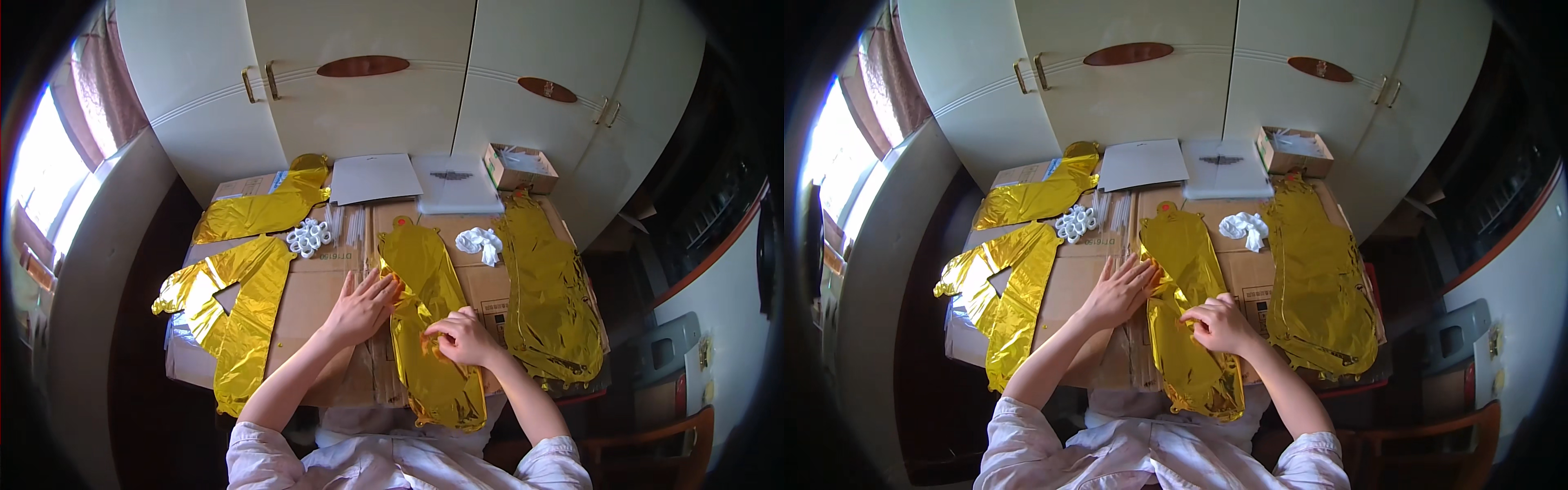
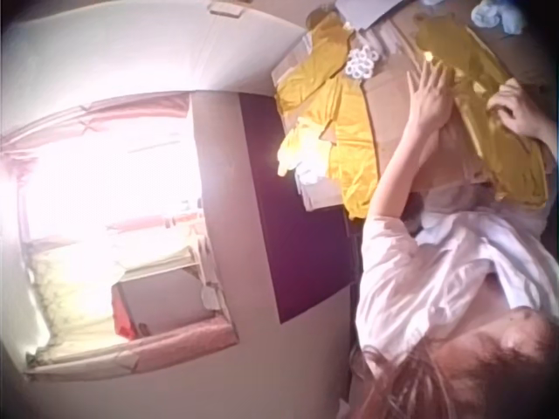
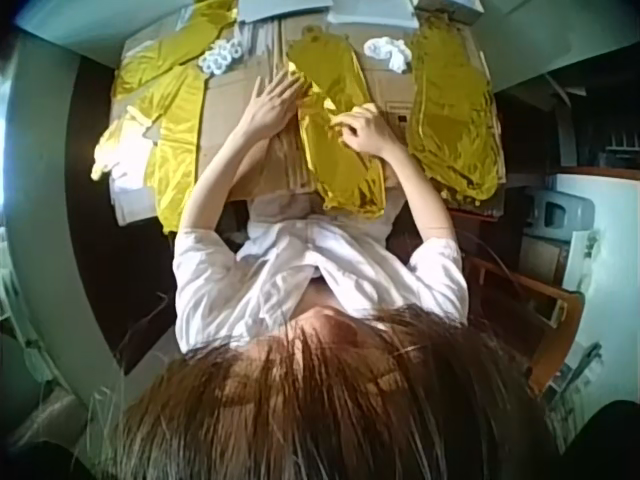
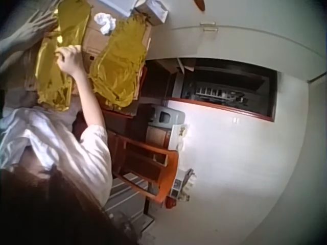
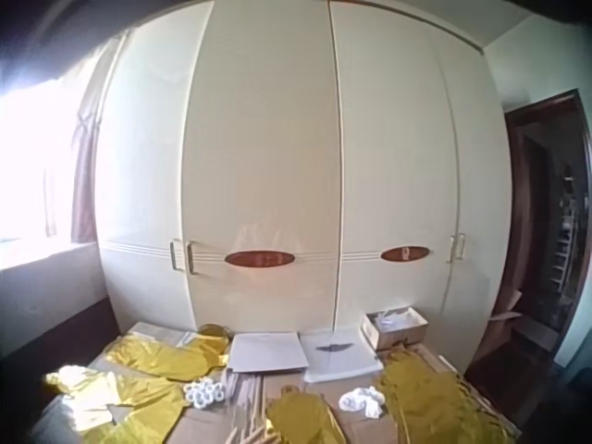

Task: Folding gold metallic film sheets around cardboard templates.

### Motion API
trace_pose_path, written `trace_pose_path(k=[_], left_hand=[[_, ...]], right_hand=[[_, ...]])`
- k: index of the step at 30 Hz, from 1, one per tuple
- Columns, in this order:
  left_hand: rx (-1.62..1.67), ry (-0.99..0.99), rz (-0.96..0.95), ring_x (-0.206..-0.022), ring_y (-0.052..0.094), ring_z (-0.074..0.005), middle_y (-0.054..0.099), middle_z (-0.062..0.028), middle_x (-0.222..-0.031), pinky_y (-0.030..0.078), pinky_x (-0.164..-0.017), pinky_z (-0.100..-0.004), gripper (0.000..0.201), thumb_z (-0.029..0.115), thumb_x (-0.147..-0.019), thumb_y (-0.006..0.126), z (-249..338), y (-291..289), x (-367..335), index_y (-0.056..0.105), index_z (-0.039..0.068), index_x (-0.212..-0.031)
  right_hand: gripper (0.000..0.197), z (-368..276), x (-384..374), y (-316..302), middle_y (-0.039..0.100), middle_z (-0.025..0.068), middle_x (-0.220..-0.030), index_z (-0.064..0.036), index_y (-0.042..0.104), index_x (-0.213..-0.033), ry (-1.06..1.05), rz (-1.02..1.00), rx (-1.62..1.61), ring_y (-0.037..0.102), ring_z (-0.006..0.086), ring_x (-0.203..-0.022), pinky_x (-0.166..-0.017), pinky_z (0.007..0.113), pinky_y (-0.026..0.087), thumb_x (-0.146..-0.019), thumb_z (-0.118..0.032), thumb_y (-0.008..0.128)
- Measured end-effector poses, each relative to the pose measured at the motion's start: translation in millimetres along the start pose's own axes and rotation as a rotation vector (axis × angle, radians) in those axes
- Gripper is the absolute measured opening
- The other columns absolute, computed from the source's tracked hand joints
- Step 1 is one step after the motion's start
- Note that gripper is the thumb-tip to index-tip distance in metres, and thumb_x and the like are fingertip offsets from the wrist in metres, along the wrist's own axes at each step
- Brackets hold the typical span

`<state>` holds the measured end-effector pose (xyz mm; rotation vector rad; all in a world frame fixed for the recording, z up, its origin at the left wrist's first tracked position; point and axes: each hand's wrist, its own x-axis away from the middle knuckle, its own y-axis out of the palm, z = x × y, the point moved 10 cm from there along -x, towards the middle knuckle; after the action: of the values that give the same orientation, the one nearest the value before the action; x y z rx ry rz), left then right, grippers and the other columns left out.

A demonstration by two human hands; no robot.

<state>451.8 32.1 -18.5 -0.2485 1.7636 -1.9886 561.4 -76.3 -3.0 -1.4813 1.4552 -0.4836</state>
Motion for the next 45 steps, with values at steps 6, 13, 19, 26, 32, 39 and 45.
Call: trace_pose_path(k=[6, 13, 19, 26, 32, 39, 45], left_hand=[[0.089, 0.064, -0.084, -0.138, 0.032, -0.0301, 0.038, -0.0116, -0.148, 0.021, -0.112, -0.0559, 0.053, 0.037, -0.099, 0.041, -12, -5, -13, 0.035, 0.010, -0.144], [0.430, -0.029, 0.103, -0.133, 0.035, -0.0392, 0.032, -0.0243, -0.146, 0.030, -0.110, -0.0430, 0.064, 0.040, -0.097, 0.047, -35, -15, 2, 0.030, 0.001, -0.144], [0.796, -0.288, -0.027, -0.130, 0.040, -0.0390, 0.037, -0.0281, -0.142, 0.032, -0.109, -0.0411, 0.066, 0.040, -0.099, 0.046, -39, 0, 29, 0.026, -0.003, -0.145], [1.175, -0.548, -0.021, -0.093, 0.059, -0.0171, 0.054, -0.0170, -0.123, 0.049, -0.083, -0.0273, 0.065, 0.037, -0.099, 0.049, -24, 5, 65, 0.027, -0.004, -0.145], [1.178, -0.551, -0.037, -0.101, 0.056, -0.0148, 0.056, -0.0151, -0.120, 0.046, -0.084, -0.0276, 0.070, 0.030, -0.095, 0.058, -28, 15, 79, 0.024, -0.003, -0.147], [1.452, -0.370, -0.220, -0.116, 0.049, -0.0128, 0.047, -0.0126, -0.134, 0.041, -0.092, -0.0232, 0.084, -0.005, -0.078, 0.054, 17, -12, 76, 0.014, 0.001, -0.151], [1.243, -0.347, -0.281, -0.073, 0.054, -0.0145, 0.060, -0.0117, -0.092, 0.046, -0.065, -0.0276, 0.086, 0.002, -0.079, 0.053, 37, -10, 68, 0.005, -0.001, -0.150]], right_hand=[[0.039, -29, 4, -38, 0.061, 0.0062, -0.103, -0.0127, 0.059, -0.117, 0.074, 0.190, 0.112, 0.058, 0.0222, -0.095, -0.087, 0.039, 0.039, -0.079, -0.014, 0.065], [0.057, 14, 36, -15, 0.056, 0.0181, -0.121, -0.0019, 0.037, -0.136, 0.409, 0.132, -0.498, 0.057, 0.0275, -0.106, -0.091, 0.037, 0.045, -0.091, -0.028, 0.062], [0.047, -34, 15, 12, 0.060, 0.0129, -0.122, -0.0043, 0.030, -0.142, 0.291, -0.248, -1.123, 0.059, 0.0162, -0.101, -0.085, 0.029, 0.047, -0.101, -0.023, 0.046], [0.026, -4, -24, 3, 0.064, 0.0083, -0.106, -0.0059, 0.060, -0.116, 0.075, 0.117, -0.058, 0.059, 0.0203, -0.101, -0.089, 0.033, 0.046, -0.091, -0.011, 0.057], [0.042, -29, -38, 45, 0.051, 0.0058, -0.136, -0.0112, 0.055, -0.129, -0.117, -0.117, 0.265, 0.042, 0.0264, -0.132, -0.111, 0.050, 0.029, -0.090, -0.027, 0.055], [0.046, -25, -38, 59, 0.046, 0.0085, -0.140, -0.0088, 0.051, -0.132, -0.082, -0.152, 0.219, 0.039, 0.0281, -0.134, -0.112, 0.051, 0.026, -0.090, -0.027, 0.055], [0.050, -25, -39, 55, 0.044, 0.0121, -0.142, -0.0044, 0.049, -0.133, -0.044, -0.158, 0.147, 0.036, 0.0288, -0.135, -0.113, 0.051, 0.025, -0.089, -0.029, 0.056]])
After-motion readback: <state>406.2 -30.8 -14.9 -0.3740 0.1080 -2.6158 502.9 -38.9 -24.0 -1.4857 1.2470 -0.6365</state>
